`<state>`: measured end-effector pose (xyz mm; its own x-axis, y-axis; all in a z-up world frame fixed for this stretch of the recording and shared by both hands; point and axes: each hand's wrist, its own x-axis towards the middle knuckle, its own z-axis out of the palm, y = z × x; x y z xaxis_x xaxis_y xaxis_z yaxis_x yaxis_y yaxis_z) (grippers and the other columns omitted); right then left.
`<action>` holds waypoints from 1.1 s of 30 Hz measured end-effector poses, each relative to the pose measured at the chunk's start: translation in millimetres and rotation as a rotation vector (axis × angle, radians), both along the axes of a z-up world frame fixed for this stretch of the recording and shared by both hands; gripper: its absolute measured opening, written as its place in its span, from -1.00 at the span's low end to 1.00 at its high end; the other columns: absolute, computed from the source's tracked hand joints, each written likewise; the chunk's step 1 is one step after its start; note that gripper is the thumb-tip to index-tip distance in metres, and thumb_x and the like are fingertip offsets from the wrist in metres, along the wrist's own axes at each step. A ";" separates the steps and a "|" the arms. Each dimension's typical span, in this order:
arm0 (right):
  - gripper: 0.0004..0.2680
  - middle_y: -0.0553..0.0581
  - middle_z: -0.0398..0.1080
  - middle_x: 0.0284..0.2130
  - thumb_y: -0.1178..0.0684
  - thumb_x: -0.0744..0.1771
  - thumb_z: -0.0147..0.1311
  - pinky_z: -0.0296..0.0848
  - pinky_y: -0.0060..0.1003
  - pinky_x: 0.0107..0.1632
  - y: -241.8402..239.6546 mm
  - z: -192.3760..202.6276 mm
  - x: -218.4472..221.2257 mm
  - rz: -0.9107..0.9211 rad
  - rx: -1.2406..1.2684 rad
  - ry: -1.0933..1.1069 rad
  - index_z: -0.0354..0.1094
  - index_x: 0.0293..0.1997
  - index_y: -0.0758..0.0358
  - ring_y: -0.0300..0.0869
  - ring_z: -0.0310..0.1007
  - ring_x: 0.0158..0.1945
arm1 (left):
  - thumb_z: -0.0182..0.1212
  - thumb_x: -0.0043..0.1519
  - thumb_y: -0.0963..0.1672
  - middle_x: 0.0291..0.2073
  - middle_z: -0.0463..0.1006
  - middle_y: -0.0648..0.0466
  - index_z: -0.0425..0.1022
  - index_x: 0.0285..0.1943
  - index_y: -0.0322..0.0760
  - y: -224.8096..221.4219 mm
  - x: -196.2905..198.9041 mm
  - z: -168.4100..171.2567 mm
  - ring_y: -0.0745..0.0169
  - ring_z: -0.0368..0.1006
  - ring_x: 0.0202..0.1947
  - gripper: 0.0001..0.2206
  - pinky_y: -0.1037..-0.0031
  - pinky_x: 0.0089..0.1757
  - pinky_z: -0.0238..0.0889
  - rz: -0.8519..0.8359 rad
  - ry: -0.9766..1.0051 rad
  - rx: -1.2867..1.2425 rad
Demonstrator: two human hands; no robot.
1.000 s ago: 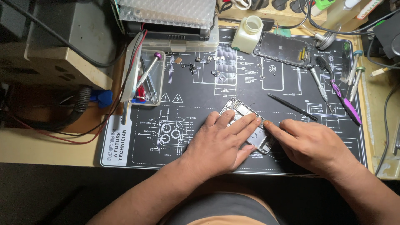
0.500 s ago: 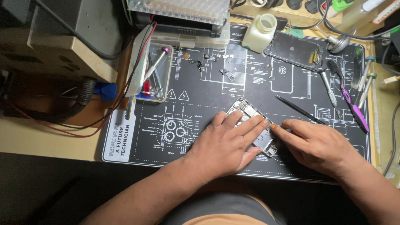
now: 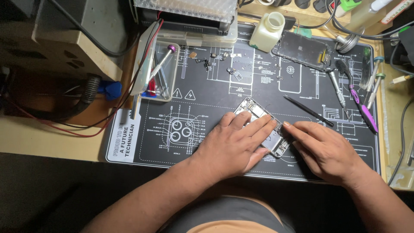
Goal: Disassembling and repairing internal components of a mobile phone using precision tools
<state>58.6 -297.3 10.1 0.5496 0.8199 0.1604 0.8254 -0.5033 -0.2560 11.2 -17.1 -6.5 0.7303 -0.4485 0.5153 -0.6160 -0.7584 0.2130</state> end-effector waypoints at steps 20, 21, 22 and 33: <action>-0.64 0.25 0.36 0.10 0.00 0.39 -0.15 0.40 -0.18 0.09 -2.4 4.3 -9.7 -0.139 0.060 0.120 0.22 0.36 0.27 0.02 0.44 0.07 | 0.20 0.25 0.07 0.20 0.53 0.07 0.51 0.15 -0.12 -0.5 -1.2 7.2 0.05 0.38 -0.05 -0.62 0.27 -0.07 0.16 -0.025 -0.032 -0.004; -0.62 0.30 0.37 0.16 0.06 0.38 -0.12 0.35 -0.25 0.23 -3.1 9.0 -10.3 -0.187 0.144 0.216 0.18 0.38 0.35 0.01 0.45 0.16 | 0.19 0.25 0.05 0.20 0.53 0.02 0.52 0.09 -0.12 -0.4 -0.9 7.7 0.02 0.38 -0.06 -0.67 0.26 -0.08 0.17 -0.045 -0.026 -0.019; -0.62 0.30 0.37 0.16 0.06 0.38 -0.12 0.35 -0.25 0.23 0.8 15.7 -11.0 -0.188 0.144 0.212 0.18 0.38 0.35 0.01 0.45 0.16 | 0.19 0.25 0.05 0.20 0.53 0.02 0.52 0.09 -0.12 -1.0 -1.0 5.7 0.02 0.38 -0.06 -0.67 0.26 -0.08 0.17 -0.047 -0.030 -0.019; -0.82 0.02 0.53 -0.33 -0.04 0.22 0.33 0.45 -0.28 -0.35 43.5 8.2 -17.6 -0.504 0.281 0.109 0.48 -0.24 0.15 -0.12 0.47 -0.45 | -0.05 0.32 0.03 0.19 0.45 0.08 0.43 0.29 -0.14 -0.9 -2.2 8.7 0.08 0.25 0.04 -0.58 0.31 -0.03 0.10 -0.052 0.039 0.049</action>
<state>41.0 -253.7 18.3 0.8860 0.3877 0.2544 0.4636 -0.7274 -0.5059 9.0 -18.0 2.2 0.7243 -0.5104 0.4635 -0.6468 -0.7358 0.2005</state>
